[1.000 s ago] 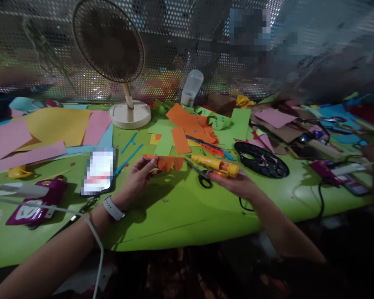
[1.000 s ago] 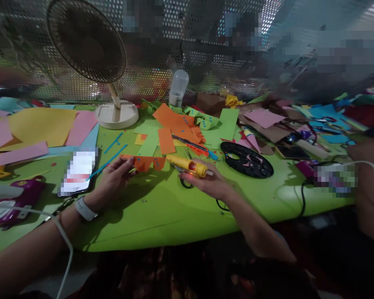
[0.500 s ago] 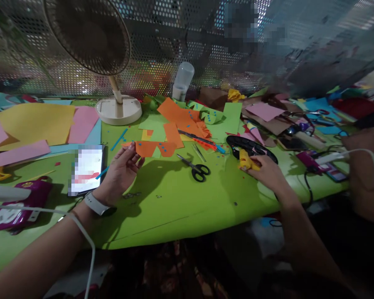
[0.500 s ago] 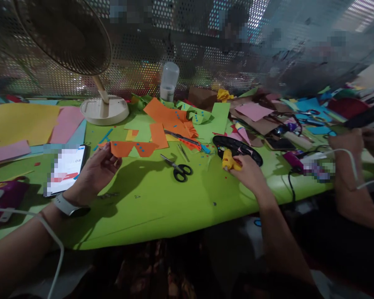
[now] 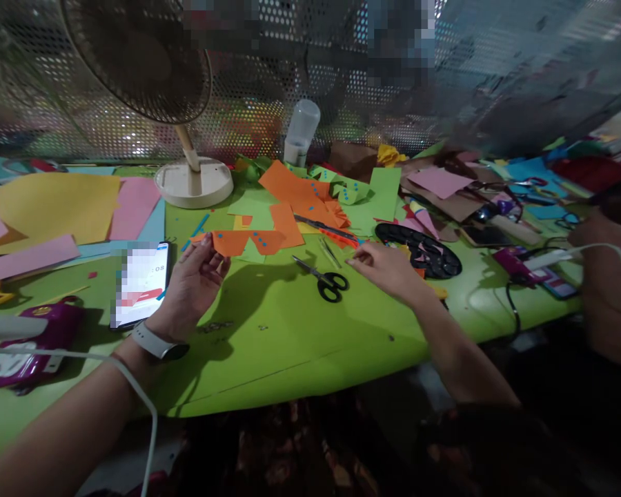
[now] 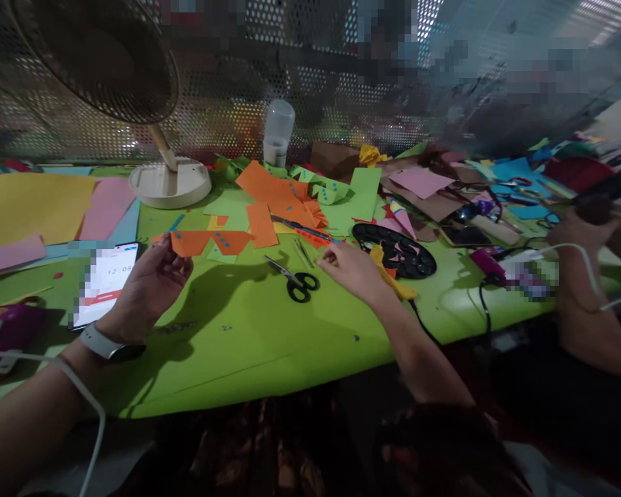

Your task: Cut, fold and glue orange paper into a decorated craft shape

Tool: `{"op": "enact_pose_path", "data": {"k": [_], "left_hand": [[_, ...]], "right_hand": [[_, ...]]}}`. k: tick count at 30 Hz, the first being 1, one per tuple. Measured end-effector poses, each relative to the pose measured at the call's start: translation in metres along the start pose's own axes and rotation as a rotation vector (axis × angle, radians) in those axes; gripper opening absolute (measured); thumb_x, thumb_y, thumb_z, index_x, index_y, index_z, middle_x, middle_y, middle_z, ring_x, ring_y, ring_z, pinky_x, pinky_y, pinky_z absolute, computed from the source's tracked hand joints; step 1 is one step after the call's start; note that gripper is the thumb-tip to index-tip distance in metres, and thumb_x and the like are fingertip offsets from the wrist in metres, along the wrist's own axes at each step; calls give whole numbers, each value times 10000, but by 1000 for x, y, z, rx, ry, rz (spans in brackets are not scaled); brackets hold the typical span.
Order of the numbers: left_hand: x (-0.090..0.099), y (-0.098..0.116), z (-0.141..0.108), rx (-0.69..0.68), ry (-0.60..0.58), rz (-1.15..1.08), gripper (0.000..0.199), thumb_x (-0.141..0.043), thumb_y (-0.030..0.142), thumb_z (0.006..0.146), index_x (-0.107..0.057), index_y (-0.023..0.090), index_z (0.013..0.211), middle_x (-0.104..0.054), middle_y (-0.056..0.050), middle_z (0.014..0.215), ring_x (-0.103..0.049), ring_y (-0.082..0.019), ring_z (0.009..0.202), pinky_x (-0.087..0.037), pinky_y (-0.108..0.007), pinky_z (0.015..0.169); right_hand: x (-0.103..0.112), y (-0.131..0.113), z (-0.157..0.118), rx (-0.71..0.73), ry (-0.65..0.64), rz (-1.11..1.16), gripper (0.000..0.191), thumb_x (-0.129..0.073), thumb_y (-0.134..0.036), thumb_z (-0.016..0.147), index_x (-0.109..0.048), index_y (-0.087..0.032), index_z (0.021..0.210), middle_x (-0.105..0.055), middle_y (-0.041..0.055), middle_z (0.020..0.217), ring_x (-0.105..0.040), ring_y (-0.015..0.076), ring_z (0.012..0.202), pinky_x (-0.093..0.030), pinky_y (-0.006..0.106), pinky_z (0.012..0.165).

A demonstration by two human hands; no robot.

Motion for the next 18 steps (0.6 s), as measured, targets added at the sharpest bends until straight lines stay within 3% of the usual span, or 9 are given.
{"op": "enact_pose_path", "data": {"k": [2,5,9,14,18], "left_hand": [[0,4,1,-28,17,-10,105,-784,171,801,-684,178,835,-769,42,788,-695,-60,644,-562,-173,641],[0,11,2,-68,31,-29,96,-778,165,804,-687,179,829,-768,39,789,-692,-59,650,-558,-167,635],[0,19,3,-89,37,-64,50,-720,159,869,-687,192,851,-769,53,806,-697,-56,694,-556,-174,658],[0,24,4,-91,53,-86,66,-682,158,903,-685,191,847,-762,57,787,-679,-49,671,-537,-175,654],[0,25,4,-85,71,-88,68,-677,157,906,-684,193,848,-755,58,779,-670,-49,676,-528,-181,663]], "right_hand": [[-10,-15,17,-24,-20,-49,293,-552,-457,949,-654,-184,978,-739,95,947,-691,248,871,-484,331,723],[-27,-24,35,-41,-70,-96,408,-586,-457,935,-605,-156,1209,-732,126,1006,-689,283,894,-481,344,716],[-44,-23,45,48,-70,-51,532,-564,-205,911,-484,-178,1437,-730,123,997,-688,270,854,-481,341,717],[-43,-14,45,141,-57,254,474,-566,-121,826,-633,-213,1286,-682,3,714,-619,164,633,-470,279,624],[-39,-6,45,-50,-143,790,332,-658,-204,789,-718,-204,1116,-679,-6,679,-616,126,557,-520,256,549]]}}
Point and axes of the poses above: each hand's wrist, its own z-axis towards the middle knuckle, its own x-axis out of the back of the hand, y = z × x, the point moved 5 cm from there along z, towards the middle knuckle
